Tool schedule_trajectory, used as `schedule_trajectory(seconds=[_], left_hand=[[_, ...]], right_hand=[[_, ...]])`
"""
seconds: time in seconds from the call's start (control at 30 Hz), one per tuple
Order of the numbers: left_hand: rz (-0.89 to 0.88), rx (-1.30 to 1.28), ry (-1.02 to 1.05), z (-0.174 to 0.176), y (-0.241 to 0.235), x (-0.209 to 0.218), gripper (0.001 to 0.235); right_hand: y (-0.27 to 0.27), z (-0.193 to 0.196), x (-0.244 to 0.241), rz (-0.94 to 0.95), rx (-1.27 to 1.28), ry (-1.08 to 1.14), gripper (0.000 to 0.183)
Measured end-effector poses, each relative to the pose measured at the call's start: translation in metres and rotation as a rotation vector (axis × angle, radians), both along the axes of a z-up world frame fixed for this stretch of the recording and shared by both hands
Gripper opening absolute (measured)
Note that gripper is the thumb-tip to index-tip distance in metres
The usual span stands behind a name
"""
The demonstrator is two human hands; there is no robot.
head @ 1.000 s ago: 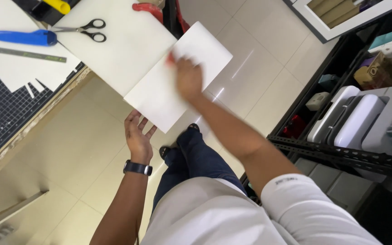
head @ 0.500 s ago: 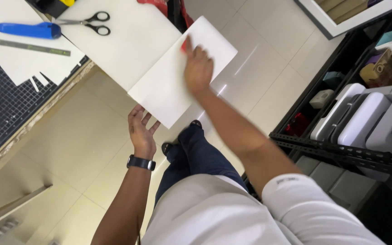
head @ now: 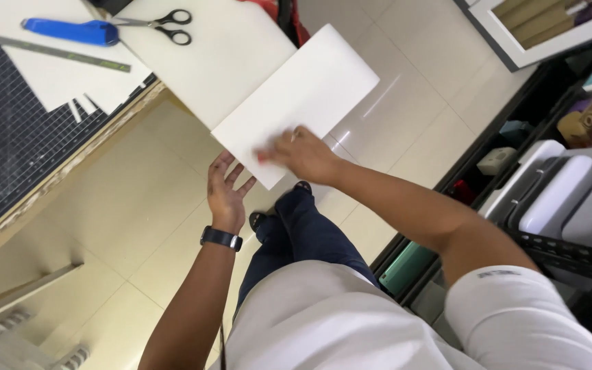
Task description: Applying a white adhesive film to a drawer front using a roller for adhesive and a squeegee for smoothing
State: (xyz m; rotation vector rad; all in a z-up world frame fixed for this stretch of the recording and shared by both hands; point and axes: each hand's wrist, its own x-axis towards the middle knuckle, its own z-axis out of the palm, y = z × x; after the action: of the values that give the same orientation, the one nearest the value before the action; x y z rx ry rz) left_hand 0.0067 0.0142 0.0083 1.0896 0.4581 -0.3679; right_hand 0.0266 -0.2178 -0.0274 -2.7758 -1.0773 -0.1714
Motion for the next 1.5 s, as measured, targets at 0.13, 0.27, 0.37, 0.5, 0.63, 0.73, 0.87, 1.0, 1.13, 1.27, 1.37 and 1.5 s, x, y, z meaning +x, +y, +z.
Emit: schedule_trajectory(seconds=[0.13, 0.27, 0.37, 0.5, 0.63, 0.73, 0.87, 1.0, 1.13, 1.27, 1.37, 1.5], left_hand=[[0.003, -0.001, -0.022, -0.001, -0.001, -0.003, 0.049], [0.009, -0.021, -0.034, 0.003, 0.002, -0.009, 0.051], [0.013, -0.034, -0.042, -0.004, 0.002, -0.007, 0.051], [0.045, -0.036, -0.051, -0.022, 0.000, -0.004, 0.049], [0.037, -0.048, -0.060, -0.017, 0.001, -0.003, 0.049], [0.028, -0.023, -0.058, -0.015, 0.003, -0.009, 0.048], [0.060, -0.024, -0.067, -0.029, 0.001, -0.002, 0.047], [0.041, -0.002, -0.068, -0.024, 0.001, -0.006, 0.047], [0.041, -0.006, -0.063, -0.022, 0.000, 0.001, 0.047], [0.061, 0.117, -0.047, -0.014, -0.007, -0.009, 0.040], [0.071, 0.181, -0.077, -0.016, -0.011, -0.006, 0.038], [0.054, 0.217, -0.065, -0.023, -0.012, -0.003, 0.038]], right_hand=[[0.026, -0.003, 0.032, 0.177, 0.157, -0.251, 0.037], [0.063, -0.011, 0.076, -0.048, 0.212, -0.325, 0.035], [0.043, -0.018, 0.053, -0.074, 0.150, -0.253, 0.034], [0.024, -0.003, 0.027, 0.140, 0.217, -0.260, 0.025], [0.058, -0.007, 0.068, 0.021, 0.249, -0.373, 0.029], [0.057, -0.007, 0.054, -0.076, 0.238, -0.360, 0.031], [0.038, -0.010, 0.041, 0.068, 0.182, -0.278, 0.026], [0.074, -0.001, 0.071, -0.101, 0.180, -0.196, 0.034], [0.067, 0.009, 0.036, -0.244, 0.157, -0.166, 0.037], [-0.025, -0.010, 0.011, -0.442, -0.119, -0.160, 0.027], [-0.058, -0.016, 0.026, -0.746, -0.259, -0.250, 0.035], [0.052, -0.049, -0.037, -0.595, -0.088, -0.159, 0.045]])
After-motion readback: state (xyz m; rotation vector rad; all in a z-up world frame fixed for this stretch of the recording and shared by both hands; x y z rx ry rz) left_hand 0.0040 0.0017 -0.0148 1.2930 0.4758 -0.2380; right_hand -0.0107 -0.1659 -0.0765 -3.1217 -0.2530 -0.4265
